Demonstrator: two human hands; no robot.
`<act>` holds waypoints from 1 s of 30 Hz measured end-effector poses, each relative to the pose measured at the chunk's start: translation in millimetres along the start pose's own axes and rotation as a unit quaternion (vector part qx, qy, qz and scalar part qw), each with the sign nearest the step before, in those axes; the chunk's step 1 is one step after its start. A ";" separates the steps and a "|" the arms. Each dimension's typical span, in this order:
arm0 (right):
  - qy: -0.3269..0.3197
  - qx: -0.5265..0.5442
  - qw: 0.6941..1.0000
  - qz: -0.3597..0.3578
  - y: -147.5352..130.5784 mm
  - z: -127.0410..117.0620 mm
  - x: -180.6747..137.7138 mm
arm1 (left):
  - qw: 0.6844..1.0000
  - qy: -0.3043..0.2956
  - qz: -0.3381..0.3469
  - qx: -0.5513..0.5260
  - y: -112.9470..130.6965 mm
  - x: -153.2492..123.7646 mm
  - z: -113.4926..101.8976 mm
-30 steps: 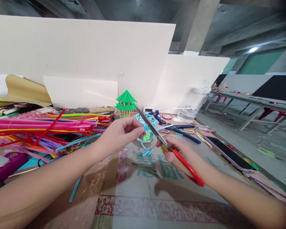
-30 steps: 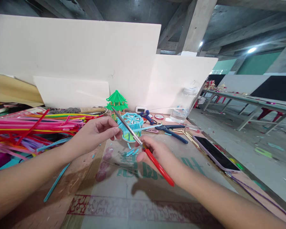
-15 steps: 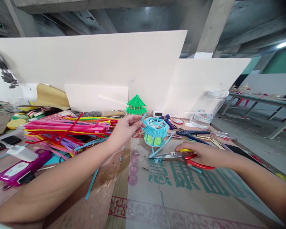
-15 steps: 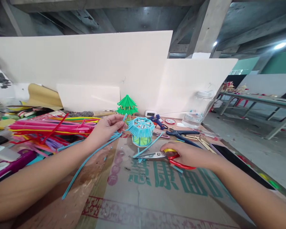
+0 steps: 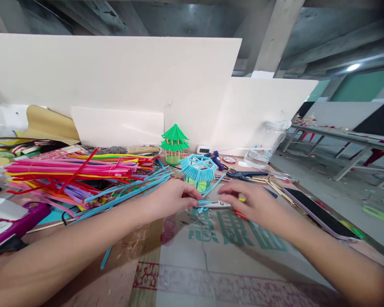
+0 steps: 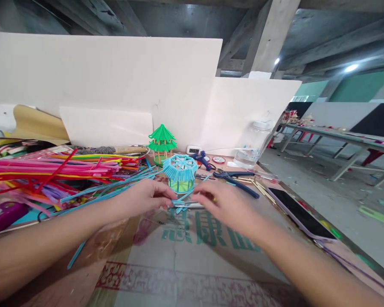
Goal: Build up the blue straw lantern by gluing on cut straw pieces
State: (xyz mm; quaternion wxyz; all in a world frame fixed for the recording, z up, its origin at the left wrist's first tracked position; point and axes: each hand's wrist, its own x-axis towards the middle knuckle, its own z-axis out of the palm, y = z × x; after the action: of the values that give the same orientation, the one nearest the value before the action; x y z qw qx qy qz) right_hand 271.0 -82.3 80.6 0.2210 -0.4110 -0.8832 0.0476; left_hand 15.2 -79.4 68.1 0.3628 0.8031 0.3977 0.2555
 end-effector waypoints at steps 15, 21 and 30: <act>0.005 -0.015 1.000 -0.025 -13.1 50.0 -4.5 | 0.998 0.040 0.043 0.036 -20.1 7.1 22.3; 0.013 -0.088 0.996 -0.005 7.4 50.6 -5.2 | 0.976 0.093 0.018 0.198 -35.8 11.2 12.3; 0.012 -0.086 0.996 -0.024 25.6 60.9 -6.0 | 0.978 0.156 -0.008 0.140 -67.5 30.8 10.4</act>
State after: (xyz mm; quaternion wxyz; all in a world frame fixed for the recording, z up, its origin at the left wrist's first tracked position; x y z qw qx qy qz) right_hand 266.3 -64.0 17.0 0.1967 -0.4078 -0.8908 -0.0385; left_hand 9.0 -29.6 12.5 0.1827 0.7932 0.4871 0.3165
